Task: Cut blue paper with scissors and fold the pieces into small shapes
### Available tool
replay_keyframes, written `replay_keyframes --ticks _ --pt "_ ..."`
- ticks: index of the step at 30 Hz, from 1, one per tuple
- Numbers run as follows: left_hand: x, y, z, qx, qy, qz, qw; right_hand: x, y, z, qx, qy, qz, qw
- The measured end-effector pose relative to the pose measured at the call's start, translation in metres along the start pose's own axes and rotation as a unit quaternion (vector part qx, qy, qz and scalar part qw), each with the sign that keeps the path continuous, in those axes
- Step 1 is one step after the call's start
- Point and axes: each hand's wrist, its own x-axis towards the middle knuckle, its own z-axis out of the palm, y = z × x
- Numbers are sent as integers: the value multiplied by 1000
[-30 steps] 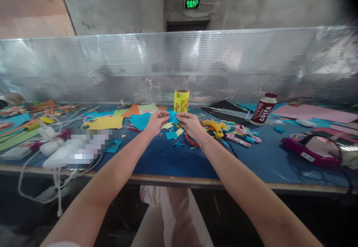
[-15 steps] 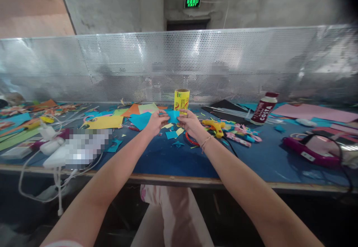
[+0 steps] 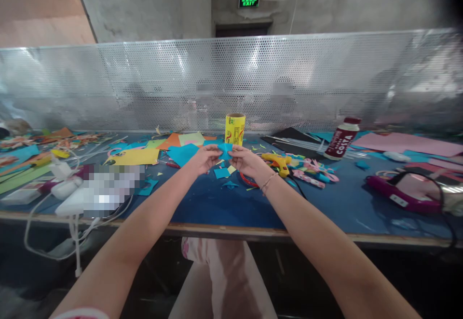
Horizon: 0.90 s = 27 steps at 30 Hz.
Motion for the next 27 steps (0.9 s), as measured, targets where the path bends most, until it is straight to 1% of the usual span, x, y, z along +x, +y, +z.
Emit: replay_keyframes --ticks 9,15,20,24,27 --pt "-2 2 -1 10 -58 -9 998 -2 -4 2 31 -22 23 999" --pt "-3 4 -2 -2 -53 -25 998 -3 -3 2 9 -43 9 999" --pt "-3 4 -3 9 -56 -40 998 -2 -3 -2 25 -58 31 998" --pt "-2 5 -5 25 -54 -31 998 -2 -5 -4 9 -45 44 998" --pt "-1 6 -7 40 -63 -28 997 -4 -7 -3 -12 -60 44 997"
